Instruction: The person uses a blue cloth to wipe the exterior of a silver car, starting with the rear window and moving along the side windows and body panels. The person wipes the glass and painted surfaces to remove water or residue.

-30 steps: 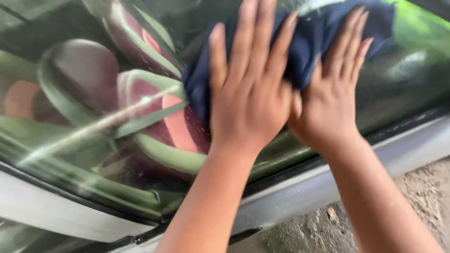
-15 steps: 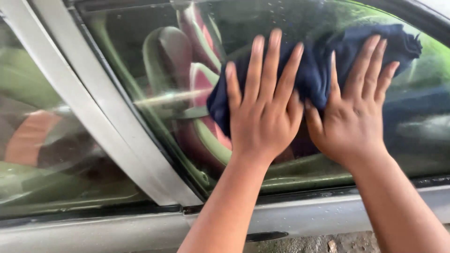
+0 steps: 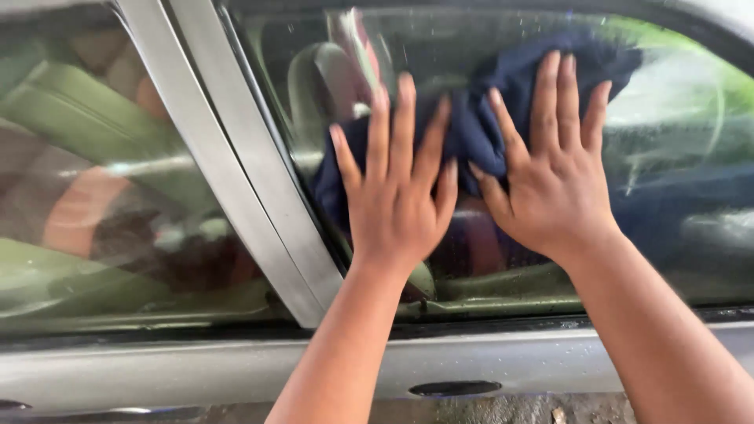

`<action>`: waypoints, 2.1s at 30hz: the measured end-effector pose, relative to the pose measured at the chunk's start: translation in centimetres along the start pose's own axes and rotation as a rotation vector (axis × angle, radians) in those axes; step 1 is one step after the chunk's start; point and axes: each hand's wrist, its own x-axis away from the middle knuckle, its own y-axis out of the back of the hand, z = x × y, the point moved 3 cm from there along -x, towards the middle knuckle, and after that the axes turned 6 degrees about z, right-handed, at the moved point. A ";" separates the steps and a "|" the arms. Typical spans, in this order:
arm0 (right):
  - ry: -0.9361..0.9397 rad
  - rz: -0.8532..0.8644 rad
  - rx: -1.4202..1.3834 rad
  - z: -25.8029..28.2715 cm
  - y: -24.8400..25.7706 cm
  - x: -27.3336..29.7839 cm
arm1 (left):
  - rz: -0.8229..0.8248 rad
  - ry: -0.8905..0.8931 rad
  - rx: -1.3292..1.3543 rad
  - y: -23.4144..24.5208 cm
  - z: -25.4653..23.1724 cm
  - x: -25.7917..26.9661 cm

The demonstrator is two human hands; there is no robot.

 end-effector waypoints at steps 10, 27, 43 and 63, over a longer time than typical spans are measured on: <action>-0.358 0.087 -0.057 3.7 -0.2 -6.6 | 0.080 0.053 -0.085 1.4 7.8 -4.6; -0.557 -0.006 -0.087 6.0 -6.2 4.3 | 0.026 0.155 -0.017 -2.5 3.5 5.9; -0.415 -0.051 -0.013 8.0 -9.5 11.0 | 0.045 -0.019 -0.103 -5.7 1.7 13.5; -0.725 0.207 -0.043 6.3 -12.5 22.3 | 0.360 -0.026 -0.031 -7.3 -3.3 21.0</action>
